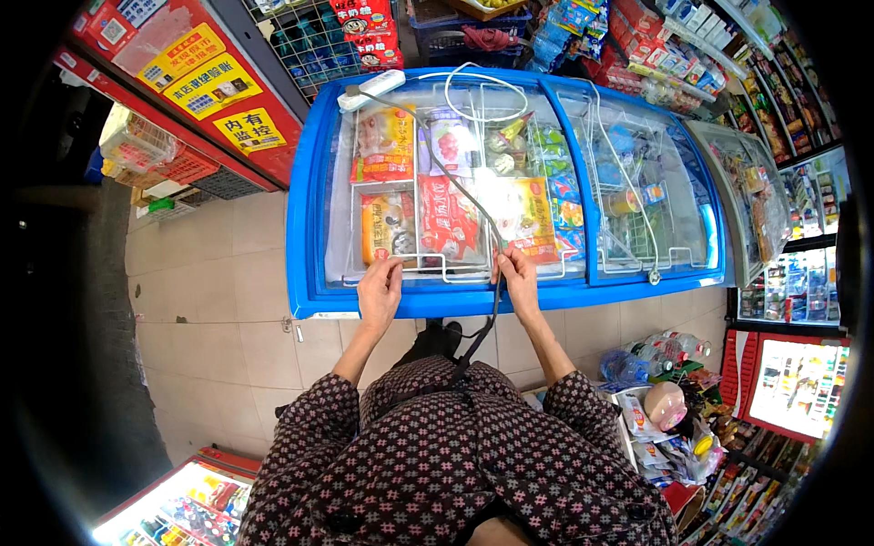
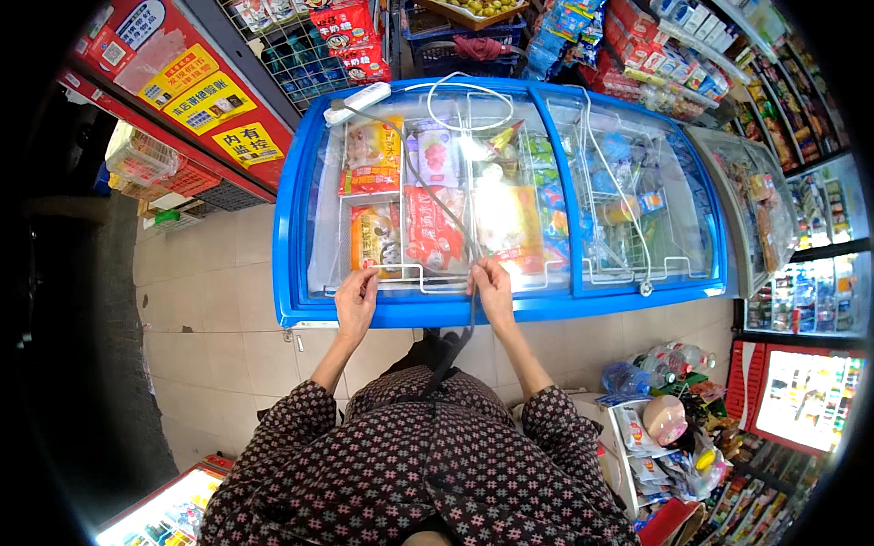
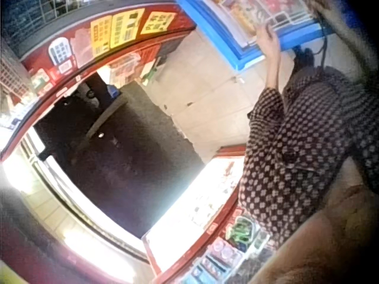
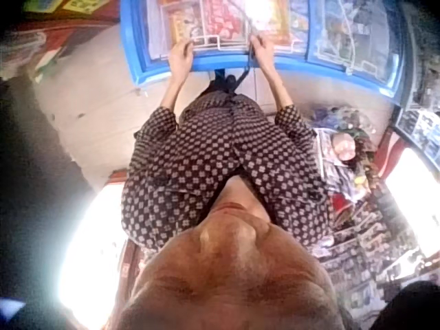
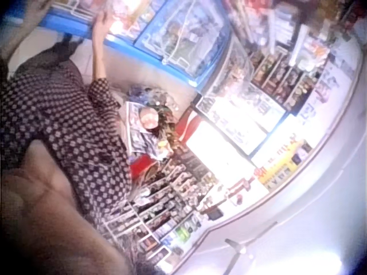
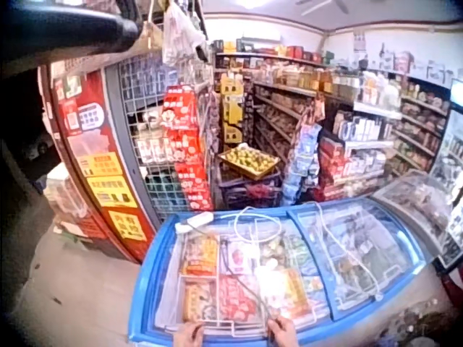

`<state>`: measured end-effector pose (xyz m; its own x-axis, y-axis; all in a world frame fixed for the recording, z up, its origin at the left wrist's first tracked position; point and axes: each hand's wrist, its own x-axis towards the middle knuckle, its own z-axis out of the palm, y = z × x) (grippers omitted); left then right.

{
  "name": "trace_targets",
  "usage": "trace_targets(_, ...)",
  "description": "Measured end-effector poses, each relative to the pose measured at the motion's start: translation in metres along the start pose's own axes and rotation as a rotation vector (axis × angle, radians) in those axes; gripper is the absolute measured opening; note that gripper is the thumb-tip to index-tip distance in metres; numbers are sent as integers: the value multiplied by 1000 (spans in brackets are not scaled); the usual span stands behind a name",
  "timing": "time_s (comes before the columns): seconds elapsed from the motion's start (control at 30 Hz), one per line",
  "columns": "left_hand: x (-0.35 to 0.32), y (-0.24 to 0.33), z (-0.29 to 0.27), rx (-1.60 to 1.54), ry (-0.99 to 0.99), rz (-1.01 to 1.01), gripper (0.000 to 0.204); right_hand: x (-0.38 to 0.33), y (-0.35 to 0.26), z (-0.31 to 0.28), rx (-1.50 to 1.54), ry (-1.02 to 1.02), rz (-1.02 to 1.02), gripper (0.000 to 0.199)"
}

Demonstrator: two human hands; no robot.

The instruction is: The person unplugs a power strip, coils the power cord, and then drags a blue chest freezer across the store floor to a new location near the entrance.

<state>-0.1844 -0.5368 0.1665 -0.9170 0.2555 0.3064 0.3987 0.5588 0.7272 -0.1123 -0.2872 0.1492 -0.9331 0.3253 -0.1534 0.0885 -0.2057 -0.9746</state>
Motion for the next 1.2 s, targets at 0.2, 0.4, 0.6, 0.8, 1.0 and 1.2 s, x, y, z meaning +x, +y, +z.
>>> trace_targets(0.2,1,-10,9,-102,8,-97,12,6,13,-4,25,2,-9,12)
trace_targets(0.4,46,-38,-6,-465,-238,-299,23,8,14,-1,7,71,-4,13)
trace_targets(0.6,190,-77,-41,-49,-115,67,53,2,5,9,-254,291,-30,19)
trace_targets(0.8,310,-122,-16,184,-130,248,88,-3,19,11,-508,587,22,18)
trace_targets(1.0,370,-142,15,305,-260,155,86,-2,22,17,-526,665,12,20)
trace_targets(1.2,390,-152,30,324,-269,103,67,0,16,25,-478,701,39,19)
